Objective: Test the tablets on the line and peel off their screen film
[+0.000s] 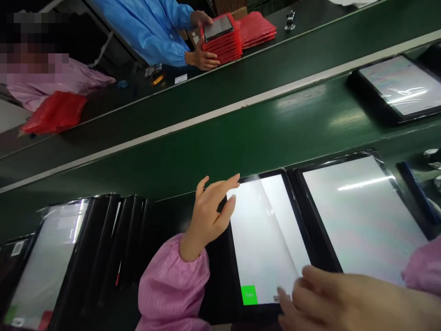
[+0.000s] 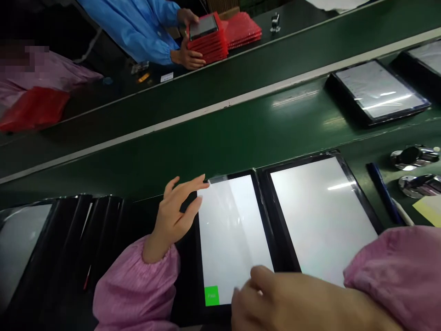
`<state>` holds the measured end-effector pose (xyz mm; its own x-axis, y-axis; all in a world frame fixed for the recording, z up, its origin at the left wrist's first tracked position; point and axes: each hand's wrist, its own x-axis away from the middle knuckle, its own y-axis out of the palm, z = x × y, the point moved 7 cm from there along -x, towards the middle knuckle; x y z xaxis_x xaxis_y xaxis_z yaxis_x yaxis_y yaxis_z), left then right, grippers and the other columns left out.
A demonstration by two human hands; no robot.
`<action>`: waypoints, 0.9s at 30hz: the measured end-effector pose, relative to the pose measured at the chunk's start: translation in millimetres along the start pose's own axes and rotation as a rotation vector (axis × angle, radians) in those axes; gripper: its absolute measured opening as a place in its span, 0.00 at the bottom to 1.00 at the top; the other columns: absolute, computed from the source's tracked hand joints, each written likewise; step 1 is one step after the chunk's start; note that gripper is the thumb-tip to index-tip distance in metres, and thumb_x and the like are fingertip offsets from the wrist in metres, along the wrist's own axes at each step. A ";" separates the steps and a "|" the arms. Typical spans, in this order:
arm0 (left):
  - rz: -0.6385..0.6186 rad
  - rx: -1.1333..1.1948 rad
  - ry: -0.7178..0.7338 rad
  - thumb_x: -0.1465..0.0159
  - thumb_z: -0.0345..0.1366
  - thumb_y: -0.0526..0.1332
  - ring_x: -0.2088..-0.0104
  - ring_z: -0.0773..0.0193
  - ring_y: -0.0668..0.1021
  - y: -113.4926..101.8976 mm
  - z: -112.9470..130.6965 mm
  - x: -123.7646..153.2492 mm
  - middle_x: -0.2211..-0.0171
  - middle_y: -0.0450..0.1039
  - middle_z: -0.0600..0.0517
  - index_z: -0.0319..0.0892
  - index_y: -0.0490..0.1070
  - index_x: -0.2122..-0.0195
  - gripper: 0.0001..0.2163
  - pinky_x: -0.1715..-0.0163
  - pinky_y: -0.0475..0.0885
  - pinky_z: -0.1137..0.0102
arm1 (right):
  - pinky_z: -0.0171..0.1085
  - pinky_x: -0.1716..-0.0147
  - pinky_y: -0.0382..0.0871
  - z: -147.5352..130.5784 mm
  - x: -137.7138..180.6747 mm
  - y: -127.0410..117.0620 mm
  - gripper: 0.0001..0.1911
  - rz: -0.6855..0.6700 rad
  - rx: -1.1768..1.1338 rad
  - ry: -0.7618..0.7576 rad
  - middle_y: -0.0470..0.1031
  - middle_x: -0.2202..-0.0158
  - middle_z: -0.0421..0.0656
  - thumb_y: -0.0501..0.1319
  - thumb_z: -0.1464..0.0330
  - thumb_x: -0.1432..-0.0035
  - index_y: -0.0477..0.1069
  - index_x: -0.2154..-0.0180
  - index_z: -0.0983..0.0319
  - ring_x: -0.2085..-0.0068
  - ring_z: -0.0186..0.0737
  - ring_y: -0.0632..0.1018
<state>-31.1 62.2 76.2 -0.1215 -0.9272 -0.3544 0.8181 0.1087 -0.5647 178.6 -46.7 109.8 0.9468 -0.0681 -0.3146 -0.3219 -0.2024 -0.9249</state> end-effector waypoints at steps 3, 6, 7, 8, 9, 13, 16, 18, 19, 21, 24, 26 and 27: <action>-0.043 0.184 -0.147 0.29 0.43 0.63 0.42 0.50 0.83 8.0 -34.5 3.8 0.48 0.85 0.46 0.48 0.82 0.45 0.15 0.34 0.70 0.52 | 0.43 0.79 0.60 34.0 -14.8 -3.8 0.08 -0.026 -0.018 0.018 0.70 0.75 0.39 0.67 0.73 0.40 0.75 0.72 0.60 0.74 0.39 0.69; 0.165 0.549 -0.332 0.32 0.50 0.67 0.42 0.49 0.83 3.7 -68.0 20.3 0.53 0.86 0.45 0.46 0.82 0.47 0.18 0.35 0.73 0.54 | 0.38 0.75 0.65 100.1 -29.2 -11.4 0.12 0.001 -0.242 0.085 0.78 0.67 0.38 0.60 0.82 0.37 0.77 0.62 0.62 0.71 0.34 0.75; 0.272 0.633 -0.374 0.34 0.51 0.69 0.44 0.50 0.84 0.4 -75.8 29.0 0.55 0.87 0.46 0.47 0.83 0.49 0.18 0.38 0.75 0.55 | 0.35 0.74 0.66 126.6 -32.8 -19.9 0.11 0.088 -0.309 0.135 0.80 0.65 0.38 0.59 0.80 0.34 0.78 0.60 0.61 0.70 0.33 0.76; 0.362 0.689 -0.408 0.36 0.52 0.70 0.46 0.50 0.85 -2.3 -81.0 38.8 0.56 0.87 0.47 0.48 0.83 0.51 0.18 0.42 0.77 0.57 | 0.33 0.73 0.67 155.7 -34.3 -28.7 0.08 0.181 -0.368 0.240 0.80 0.65 0.37 0.62 0.77 0.33 0.77 0.61 0.61 0.71 0.31 0.75; 0.422 0.718 -0.435 0.37 0.53 0.71 0.47 0.51 0.85 -4.2 -83.4 48.6 0.56 0.87 0.47 0.48 0.84 0.53 0.18 0.45 0.79 0.58 | 0.32 0.73 0.67 182.4 -34.1 -35.6 0.05 0.241 -0.417 0.363 0.80 0.66 0.36 0.65 0.75 0.34 0.77 0.61 0.60 0.71 0.30 0.75; 0.414 0.676 -0.442 0.36 0.62 0.65 0.47 0.50 0.84 -10.3 -72.4 76.7 0.52 0.85 0.45 0.49 0.83 0.53 0.23 0.50 0.81 0.58 | 0.31 0.74 0.70 239.7 -22.2 -70.9 0.06 0.515 -0.521 0.721 0.79 0.65 0.33 0.70 0.72 0.36 0.75 0.64 0.58 0.73 0.28 0.72; 0.368 0.583 -0.373 0.36 0.61 0.67 0.46 0.50 0.84 -18.0 -59.9 78.7 0.48 0.83 0.44 0.49 0.82 0.49 0.24 0.47 0.80 0.59 | 0.30 0.76 0.70 239.8 -18.8 -92.9 0.09 0.623 -0.500 0.791 0.77 0.64 0.32 0.71 0.74 0.36 0.74 0.65 0.58 0.74 0.25 0.71; 0.341 0.513 -0.337 0.36 0.57 0.70 0.46 0.51 0.83 -21.3 -53.6 68.6 0.45 0.81 0.45 0.51 0.80 0.46 0.23 0.47 0.79 0.59 | 0.29 0.76 0.70 234.0 -20.4 -101.2 0.09 0.648 -0.483 0.787 0.76 0.65 0.32 0.73 0.75 0.38 0.74 0.65 0.59 0.75 0.23 0.71; 0.333 0.474 -0.320 0.37 0.57 0.71 0.45 0.52 0.83 -22.5 -50.0 60.6 0.44 0.80 0.46 0.52 0.79 0.45 0.24 0.47 0.79 0.59 | 0.29 0.76 0.70 231.0 -21.2 -103.6 0.09 0.657 -0.479 0.783 0.76 0.65 0.32 0.73 0.75 0.39 0.74 0.65 0.60 0.76 0.23 0.71; 0.322 0.389 -0.267 0.40 0.57 0.74 0.44 0.51 0.82 -24.0 -39.1 40.0 0.42 0.78 0.47 0.56 0.75 0.40 0.28 0.47 0.78 0.58 | 0.29 0.76 0.70 223.2 -22.5 -106.9 0.10 0.679 -0.459 0.762 0.77 0.66 0.33 0.75 0.75 0.41 0.75 0.66 0.61 0.75 0.23 0.72; 0.330 0.309 -0.131 0.43 0.55 0.78 0.42 0.53 0.80 -26.0 -14.1 6.4 0.39 0.76 0.50 0.60 0.70 0.35 0.36 0.45 0.76 0.57 | 0.28 0.75 0.71 202.1 -20.1 -110.8 0.12 0.706 -0.405 0.706 0.78 0.66 0.33 0.78 0.70 0.43 0.75 0.67 0.61 0.73 0.23 0.74; 0.329 0.288 -0.011 0.38 0.48 0.76 0.44 0.58 0.81 -27.6 3.2 -11.6 0.43 0.79 0.53 0.57 0.74 0.39 0.27 0.46 0.77 0.60 | 0.29 0.72 0.73 185.3 -11.2 -109.3 0.12 0.651 -0.373 0.721 0.80 0.67 0.33 0.78 0.62 0.44 0.78 0.67 0.59 0.72 0.24 0.76; 0.314 0.283 0.054 0.35 0.43 0.75 0.47 0.61 0.82 -27.9 10.7 -18.2 0.47 0.81 0.55 0.55 0.77 0.44 0.19 0.47 0.77 0.62 | 0.31 0.71 0.74 178.5 -2.3 -107.7 0.13 0.621 -0.375 0.750 0.80 0.67 0.34 0.79 0.59 0.45 0.80 0.66 0.58 0.72 0.26 0.76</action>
<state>-45.7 72.2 106.4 0.1349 -0.8440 -0.5191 0.9412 0.2730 -0.1991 211.0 149.7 172.0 0.4138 -0.8273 -0.3799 -0.8527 -0.2061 -0.4799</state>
